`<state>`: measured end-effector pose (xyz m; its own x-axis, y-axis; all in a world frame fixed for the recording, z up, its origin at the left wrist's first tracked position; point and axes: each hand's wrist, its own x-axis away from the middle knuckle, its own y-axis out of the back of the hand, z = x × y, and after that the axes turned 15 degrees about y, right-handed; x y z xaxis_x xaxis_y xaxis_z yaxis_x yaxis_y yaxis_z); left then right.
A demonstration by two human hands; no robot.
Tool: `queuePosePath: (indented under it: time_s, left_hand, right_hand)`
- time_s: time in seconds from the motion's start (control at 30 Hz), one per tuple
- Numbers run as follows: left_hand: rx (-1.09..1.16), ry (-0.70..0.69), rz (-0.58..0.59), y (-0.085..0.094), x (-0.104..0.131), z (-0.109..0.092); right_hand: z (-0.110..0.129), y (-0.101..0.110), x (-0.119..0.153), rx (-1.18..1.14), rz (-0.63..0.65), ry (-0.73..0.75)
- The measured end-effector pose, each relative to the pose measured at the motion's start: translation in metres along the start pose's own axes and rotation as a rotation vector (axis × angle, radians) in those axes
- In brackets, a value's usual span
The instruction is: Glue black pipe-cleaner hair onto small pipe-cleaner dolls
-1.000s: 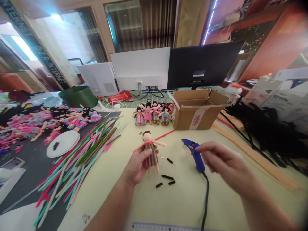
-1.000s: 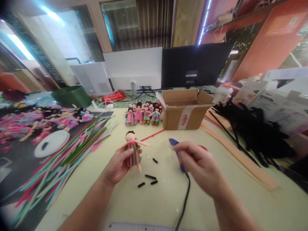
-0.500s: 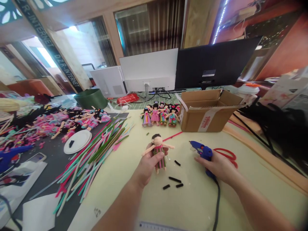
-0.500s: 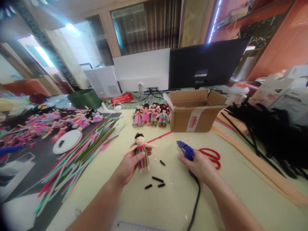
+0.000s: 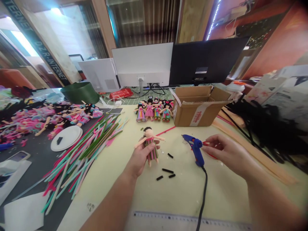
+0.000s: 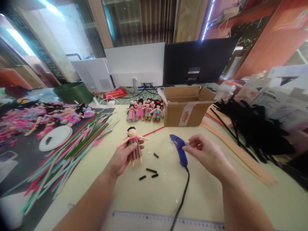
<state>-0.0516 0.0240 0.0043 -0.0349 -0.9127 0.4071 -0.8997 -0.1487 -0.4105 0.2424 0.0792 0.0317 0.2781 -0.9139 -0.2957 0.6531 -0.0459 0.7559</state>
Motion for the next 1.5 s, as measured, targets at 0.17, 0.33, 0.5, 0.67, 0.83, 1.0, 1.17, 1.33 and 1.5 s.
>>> queuePosePath:
  time_s: [0.17,0.33,0.5,0.67,0.83,1.0,1.17,1.33,1.5]
  left_hand:
    - [-0.049,-0.010,0.032,-0.002,0.003,0.002]
    - [-0.122,-0.023,0.041,-0.003,0.004,0.006]
    - [-0.213,-0.087,-0.003,-0.001,0.002,0.011]
    - [-0.259,-0.091,0.005,-0.005,0.004,0.010]
    - [-0.257,-0.074,0.071,-0.011,0.009,0.009]
    - [-0.249,-0.049,0.142,-0.010,0.011,0.011]
    - [-0.278,-0.053,0.145,-0.009,0.011,0.012]
    - [-0.274,-0.060,0.148,-0.009,0.010,0.014]
    - [-0.275,-0.060,0.139,-0.011,0.011,0.014]
  right_hand:
    - [-0.004,-0.029,-0.006,0.049,0.224,-0.091]
    - [0.010,-0.052,-0.010,0.062,0.167,-0.256]
    - [0.044,-0.045,-0.001,-0.279,0.035,-0.289]
    - [0.079,-0.035,0.018,-0.470,-0.041,-0.125]
    - [0.096,-0.031,0.027,-0.543,-0.037,0.030]
    - [0.094,-0.032,0.028,-0.548,0.009,0.048]
    - [0.087,-0.032,0.027,-0.525,0.071,0.097]
    - [0.090,-0.030,0.026,-0.528,0.074,0.113]
    - [0.091,-0.032,0.026,-0.524,0.064,0.109]
